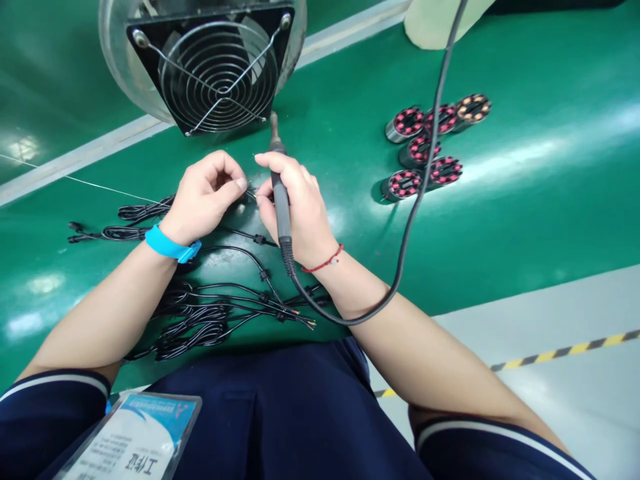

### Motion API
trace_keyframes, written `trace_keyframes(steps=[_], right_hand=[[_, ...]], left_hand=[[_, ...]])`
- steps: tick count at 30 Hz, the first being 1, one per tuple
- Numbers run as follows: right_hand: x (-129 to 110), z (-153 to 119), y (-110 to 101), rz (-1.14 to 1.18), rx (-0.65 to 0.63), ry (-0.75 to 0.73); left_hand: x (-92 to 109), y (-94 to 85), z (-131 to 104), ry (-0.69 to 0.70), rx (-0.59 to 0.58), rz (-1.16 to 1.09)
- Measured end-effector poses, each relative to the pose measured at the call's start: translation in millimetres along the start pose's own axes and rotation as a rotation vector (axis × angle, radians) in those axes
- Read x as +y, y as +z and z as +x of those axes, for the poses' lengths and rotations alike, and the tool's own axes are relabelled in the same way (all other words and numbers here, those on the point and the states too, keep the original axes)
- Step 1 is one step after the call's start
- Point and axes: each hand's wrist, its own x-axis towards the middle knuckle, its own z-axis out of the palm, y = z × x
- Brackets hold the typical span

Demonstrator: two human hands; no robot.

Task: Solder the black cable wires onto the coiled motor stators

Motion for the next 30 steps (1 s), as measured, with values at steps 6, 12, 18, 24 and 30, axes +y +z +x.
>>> trace_keyframes(steps=[6, 12, 18, 24, 30], right_hand=[[-1.9, 1.5, -0.8, 0.075, 0.044, 0.022], [-6.7, 2.0, -2.9, 0.093, 0.075, 0.037], [-7.0, 1.6, -4.7, 0.074, 0.024, 0.064], [9.0, 0.2, -7.2, 0.018, -0.068, 0.014], [11.2, -0.3, -9.1, -0.053, -0.105, -0.035]], left_hand=[[7.1, -7.8, -3.7, 0.183, -0.047, 0.075], [8.8, -10.1, -3.5, 0.199, -0.131, 0.111], [13.1, -12.3, -2.6, 0.177, -0.189, 0.153], [10.3, -5.1, -3.6, 0.128, -0.137, 0.190], [4.8, -2.3, -1.9, 0.072, -0.094, 0.144]])
